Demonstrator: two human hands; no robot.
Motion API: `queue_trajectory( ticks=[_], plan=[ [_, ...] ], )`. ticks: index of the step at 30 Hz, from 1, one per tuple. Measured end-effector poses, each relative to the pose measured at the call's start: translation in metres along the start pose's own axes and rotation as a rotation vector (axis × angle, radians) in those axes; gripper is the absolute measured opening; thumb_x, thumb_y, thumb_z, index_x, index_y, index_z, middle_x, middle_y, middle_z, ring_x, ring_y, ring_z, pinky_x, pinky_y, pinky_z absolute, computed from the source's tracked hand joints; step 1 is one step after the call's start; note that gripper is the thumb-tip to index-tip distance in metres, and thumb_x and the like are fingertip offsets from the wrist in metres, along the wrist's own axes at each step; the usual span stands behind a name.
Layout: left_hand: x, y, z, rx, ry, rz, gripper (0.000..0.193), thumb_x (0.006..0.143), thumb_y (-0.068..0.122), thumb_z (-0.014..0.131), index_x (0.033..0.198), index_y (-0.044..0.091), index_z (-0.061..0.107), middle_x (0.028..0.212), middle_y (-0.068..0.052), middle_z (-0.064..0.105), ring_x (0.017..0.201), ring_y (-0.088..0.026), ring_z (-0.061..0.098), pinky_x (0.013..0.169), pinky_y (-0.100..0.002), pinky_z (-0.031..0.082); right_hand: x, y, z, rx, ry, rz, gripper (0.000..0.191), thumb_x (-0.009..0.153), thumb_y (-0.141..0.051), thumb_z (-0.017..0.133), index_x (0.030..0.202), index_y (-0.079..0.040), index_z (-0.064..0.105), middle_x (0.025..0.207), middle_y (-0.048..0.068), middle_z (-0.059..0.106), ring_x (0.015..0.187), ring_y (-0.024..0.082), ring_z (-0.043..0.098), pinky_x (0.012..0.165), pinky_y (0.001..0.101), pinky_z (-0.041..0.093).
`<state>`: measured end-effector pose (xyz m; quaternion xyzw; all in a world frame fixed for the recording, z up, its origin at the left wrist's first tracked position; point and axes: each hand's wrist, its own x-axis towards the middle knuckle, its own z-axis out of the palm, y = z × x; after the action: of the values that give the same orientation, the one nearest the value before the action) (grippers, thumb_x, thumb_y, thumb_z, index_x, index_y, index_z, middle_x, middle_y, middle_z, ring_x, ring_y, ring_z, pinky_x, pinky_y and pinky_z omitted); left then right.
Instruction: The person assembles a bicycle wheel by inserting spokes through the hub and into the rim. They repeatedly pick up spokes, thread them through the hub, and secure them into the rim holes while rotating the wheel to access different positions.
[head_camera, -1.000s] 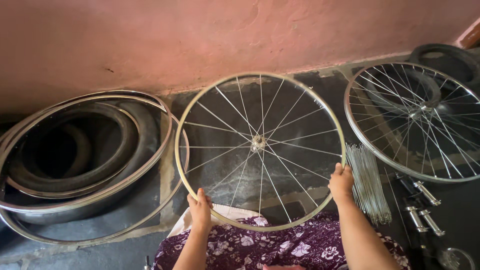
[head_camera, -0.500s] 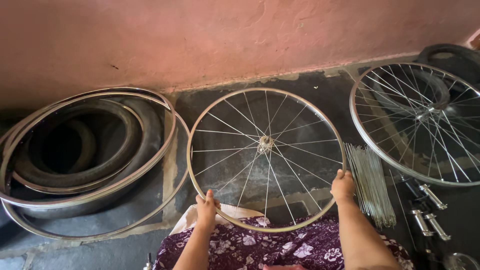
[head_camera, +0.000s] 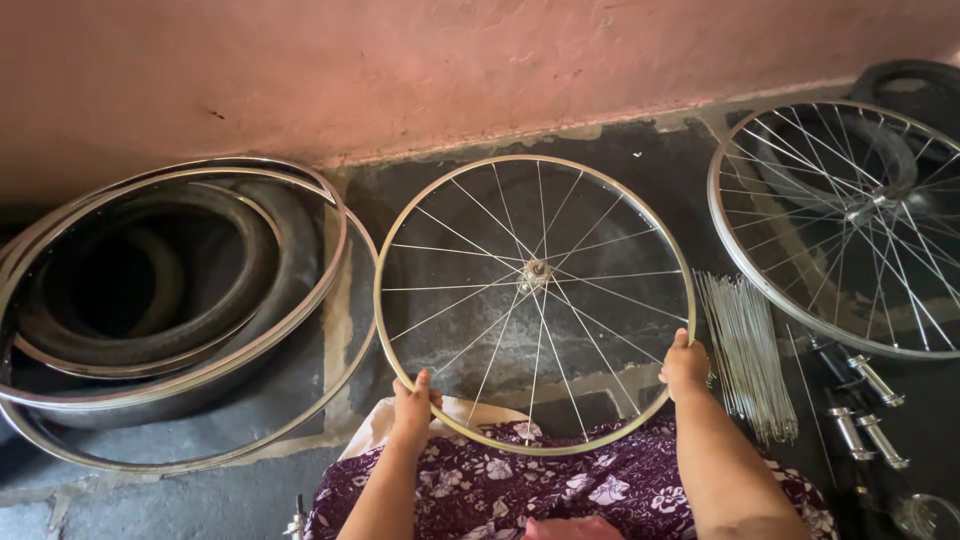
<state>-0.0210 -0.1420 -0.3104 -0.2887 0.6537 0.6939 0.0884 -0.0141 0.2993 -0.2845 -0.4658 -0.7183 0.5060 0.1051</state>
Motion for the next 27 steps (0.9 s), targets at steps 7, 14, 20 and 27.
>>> queue_trajectory(
  ticks=[7, 14, 20, 27],
  plan=[
    [0.0, 0.001, -0.002, -0.108, -0.035, 0.081, 0.032, 0.099, 0.028, 0.062, 0.114, 0.006, 0.043, 0.078, -0.01, 0.061, 0.062, -0.019, 0.059, 0.057, -0.033, 0.051, 0.006, -0.009, -0.003, -0.1, 0.087, -0.165, 0.065, 0.111, -0.05, 0.043, 0.097, 0.01, 0.063, 0.072, 0.015, 0.061, 0.047, 0.028, 0.06, 0.042, 0.0413, 0.053],
    [-0.013, 0.016, -0.002, -0.192, -0.11, 0.316, 0.029, 0.103, 0.028, 0.059, 0.11, 0.005, 0.043, 0.078, -0.007, 0.057, 0.065, -0.015, 0.057, 0.06, -0.031, 0.05, 0.007, -0.022, -0.015, 0.184, 0.04, -0.132, 0.052, 0.109, -0.046, 0.042, 0.101, 0.002, 0.063, 0.063, 0.01, 0.054, 0.043, 0.02, 0.051, 0.038, 0.0347, 0.044],
    [-0.01, 0.014, 0.001, -0.166, -0.069, 0.24, 0.029, 0.101, 0.027, 0.059, 0.112, 0.005, 0.043, 0.075, -0.008, 0.058, 0.062, -0.017, 0.057, 0.056, -0.032, 0.05, 0.007, -0.018, -0.013, 0.213, 0.0, -0.115, 0.052, 0.111, -0.046, 0.042, 0.102, 0.002, 0.061, 0.063, 0.012, 0.054, 0.041, 0.023, 0.05, 0.037, 0.037, 0.043],
    [0.0, -0.004, 0.006, -0.029, -0.019, 0.025, 0.037, 0.098, 0.025, 0.064, 0.116, 0.002, 0.042, 0.076, -0.014, 0.062, 0.059, -0.022, 0.061, 0.055, -0.035, 0.053, 0.005, -0.006, -0.008, -0.36, 0.122, -0.164, 0.064, 0.115, -0.048, 0.036, 0.104, 0.009, 0.063, 0.076, 0.025, 0.068, 0.052, 0.036, 0.069, 0.051, 0.0434, 0.056]
  ],
)
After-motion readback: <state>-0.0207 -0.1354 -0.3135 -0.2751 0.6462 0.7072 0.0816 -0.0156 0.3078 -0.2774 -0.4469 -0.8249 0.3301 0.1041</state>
